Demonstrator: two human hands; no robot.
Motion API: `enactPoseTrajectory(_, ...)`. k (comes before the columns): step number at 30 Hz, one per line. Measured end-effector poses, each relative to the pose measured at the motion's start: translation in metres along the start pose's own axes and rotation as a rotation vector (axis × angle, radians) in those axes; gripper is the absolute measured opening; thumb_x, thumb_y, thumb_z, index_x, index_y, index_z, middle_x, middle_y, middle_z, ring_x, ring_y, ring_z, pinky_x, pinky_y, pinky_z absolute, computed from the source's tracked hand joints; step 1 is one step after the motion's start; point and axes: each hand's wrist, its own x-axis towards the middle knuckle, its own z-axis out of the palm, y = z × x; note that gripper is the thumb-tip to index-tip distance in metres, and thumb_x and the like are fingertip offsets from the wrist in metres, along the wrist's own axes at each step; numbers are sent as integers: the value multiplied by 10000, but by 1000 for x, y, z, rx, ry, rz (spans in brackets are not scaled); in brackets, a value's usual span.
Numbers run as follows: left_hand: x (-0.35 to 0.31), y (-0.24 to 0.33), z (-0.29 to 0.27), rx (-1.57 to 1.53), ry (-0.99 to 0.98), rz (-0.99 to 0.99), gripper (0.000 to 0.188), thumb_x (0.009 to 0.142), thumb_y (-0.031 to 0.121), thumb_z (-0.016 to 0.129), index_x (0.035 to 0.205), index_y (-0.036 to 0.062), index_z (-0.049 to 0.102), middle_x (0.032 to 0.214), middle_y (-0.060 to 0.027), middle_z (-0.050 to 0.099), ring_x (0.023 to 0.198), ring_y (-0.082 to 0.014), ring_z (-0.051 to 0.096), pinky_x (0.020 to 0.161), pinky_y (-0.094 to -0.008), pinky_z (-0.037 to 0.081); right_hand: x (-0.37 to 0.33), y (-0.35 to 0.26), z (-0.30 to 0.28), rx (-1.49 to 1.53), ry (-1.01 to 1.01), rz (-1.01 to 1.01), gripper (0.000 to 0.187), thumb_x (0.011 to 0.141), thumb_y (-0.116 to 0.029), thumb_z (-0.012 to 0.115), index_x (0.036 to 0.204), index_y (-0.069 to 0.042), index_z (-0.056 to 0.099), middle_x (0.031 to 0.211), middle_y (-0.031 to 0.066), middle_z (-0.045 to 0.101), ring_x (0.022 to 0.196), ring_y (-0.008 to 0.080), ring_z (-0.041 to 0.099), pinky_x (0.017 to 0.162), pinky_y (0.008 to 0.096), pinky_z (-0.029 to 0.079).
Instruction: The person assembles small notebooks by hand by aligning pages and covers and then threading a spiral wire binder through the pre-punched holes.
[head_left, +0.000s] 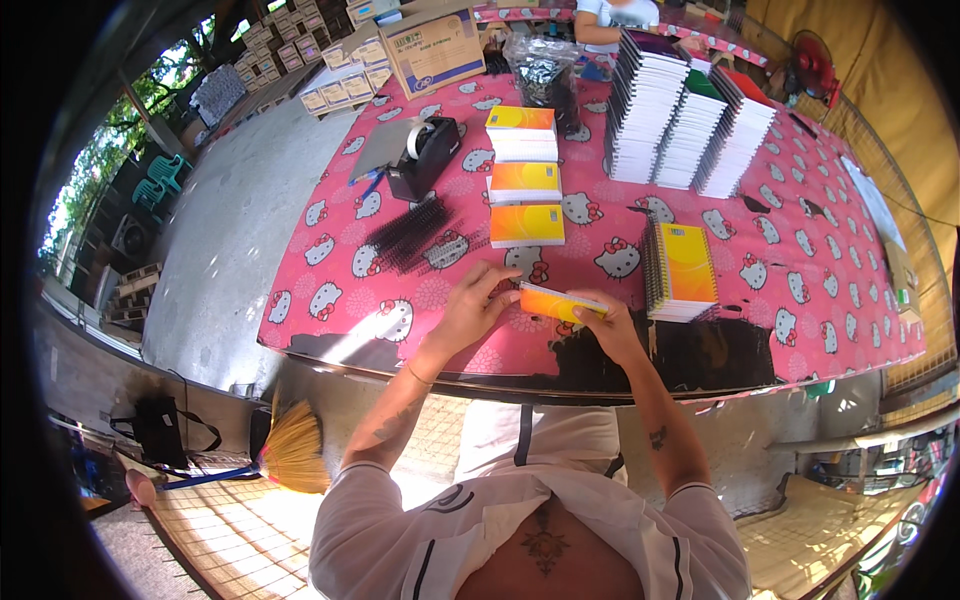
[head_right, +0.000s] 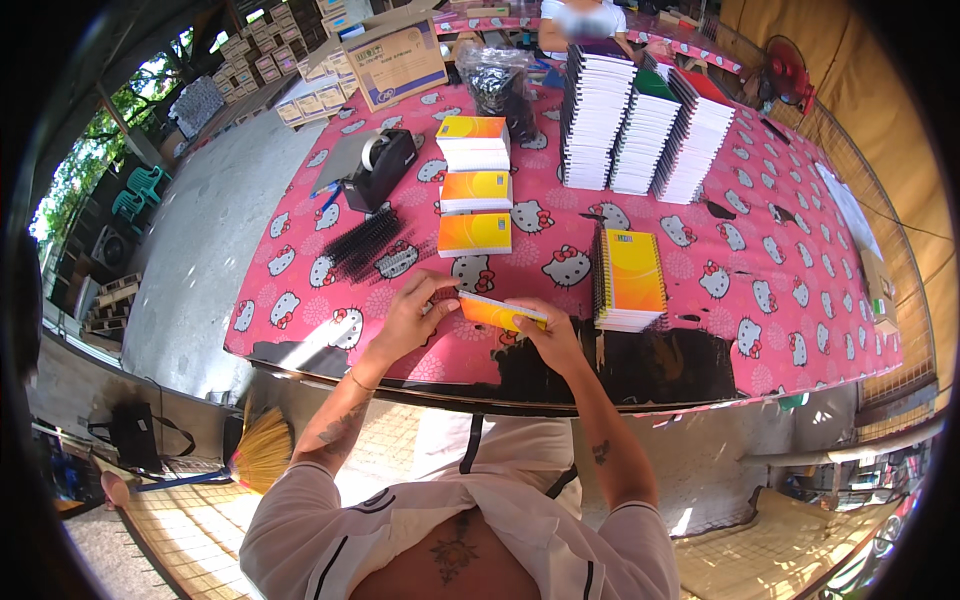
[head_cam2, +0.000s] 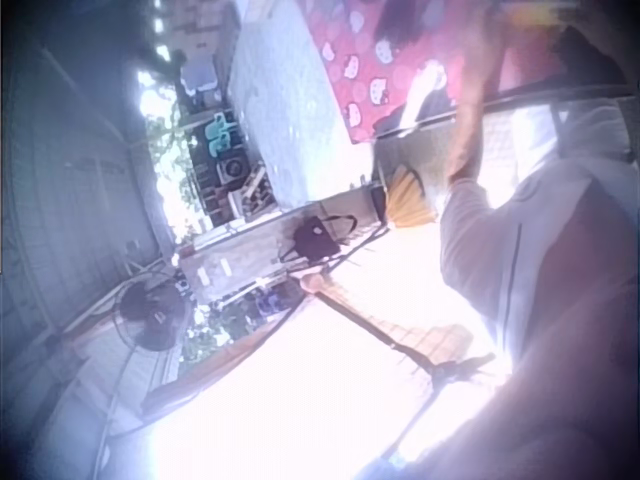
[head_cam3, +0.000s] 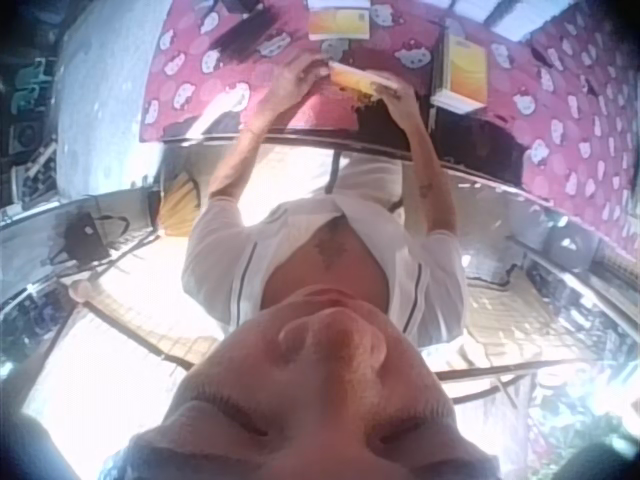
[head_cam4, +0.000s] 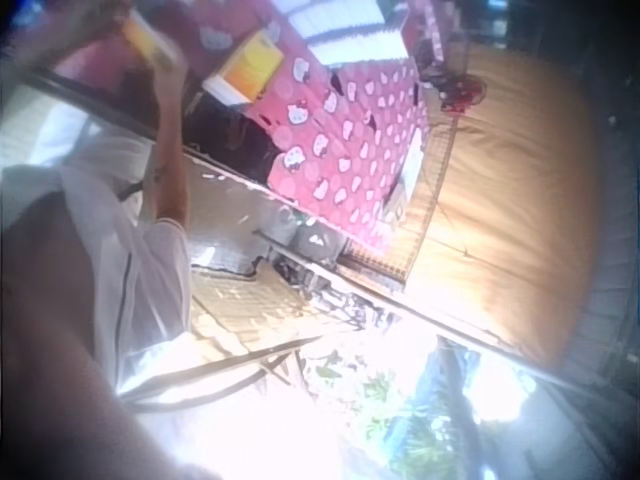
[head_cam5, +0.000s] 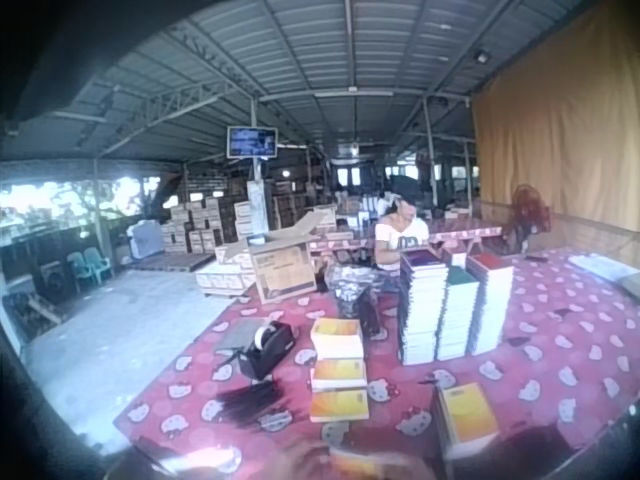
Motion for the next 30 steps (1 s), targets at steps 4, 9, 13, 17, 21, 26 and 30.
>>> enactPoseTrajectory(4, 5, -7, -10, 80, -205, 73, 256, 940, 124, 680, 1178, 30, 659, 913, -124, 668, 765, -250, 652, 648, -332, 513, -6, 1, -1, -37, -9, -31, 267, 988, -113, 629, 1217, 21, 653, 1121, 62, 692, 1019, 93, 619, 898, 253, 495)
enactPoseTrajectory(9, 16, 27, -14, -137, -220, -62, 199, 966, 147, 654, 1111, 13, 678, 893, -120, 675, 734, -207, 652, 666, -335, 522, -16, -5, -4, 24, 34, -30, 235, 991, -68, 599, 1206, 1, 665, 1089, 65, 702, 978, 98, 627, 872, 242, 488)
enactPoseTrajectory(13, 8, 10, -7, -111, -236, -77, 179, 963, 141, 658, 1091, 19, 688, 864, -93, 661, 741, -161, 628, 657, -305, 520, -21, -3, -1, 9, 30, -51, 234, 987, -47, 595, 1204, 6, 663, 1126, 76, 694, 1005, 109, 625, 891, 251, 489)
enactPoseTrajectory(17, 7, 10, -4, -262, -372, -356, 181, 969, 138, 640, 1112, 37, 686, 872, -106, 669, 777, -218, 646, 692, -328, 522, -27, -3, -2, -29, 42, -70, 233, 988, -55, 595, 1201, 8, 665, 1128, 78, 704, 1014, 111, 627, 902, 254, 488)
enactPoseTrajectory(21, 9, 20, 0, -133, -223, 84, 228, 982, 160, 623, 1175, 47, 665, 861, -125, 667, 766, -272, 661, 714, -350, 528, -30, -6, -5, -41, 45, -25, 234, 988, -60, 598, 1202, 10, 666, 1116, 75, 714, 1007, 101, 628, 896, 249, 488)
enactPoseTrajectory(26, 12, 14, -6, -47, -355, 4, 240, 917, 158, 701, 1127, 51, 653, 930, -126, 659, 825, -310, 685, 724, -402, 536, -30, -3, -4, -48, 28, -21, 247, 982, -63, 607, 1212, 5, 667, 1100, 63, 716, 983, 85, 622, 866, 238, 487)
enactPoseTrajectory(30, 16, 30, -4, -45, -323, -10, 199, 941, 196, 668, 1072, 48, 652, 912, -125, 646, 815, -314, 685, 714, -413, 534, -29, 1, -2, -10, 45, -8, 250, 979, -60, 610, 1213, 4, 667, 1097, 57, 710, 978, 82, 613, 867, 239, 487)
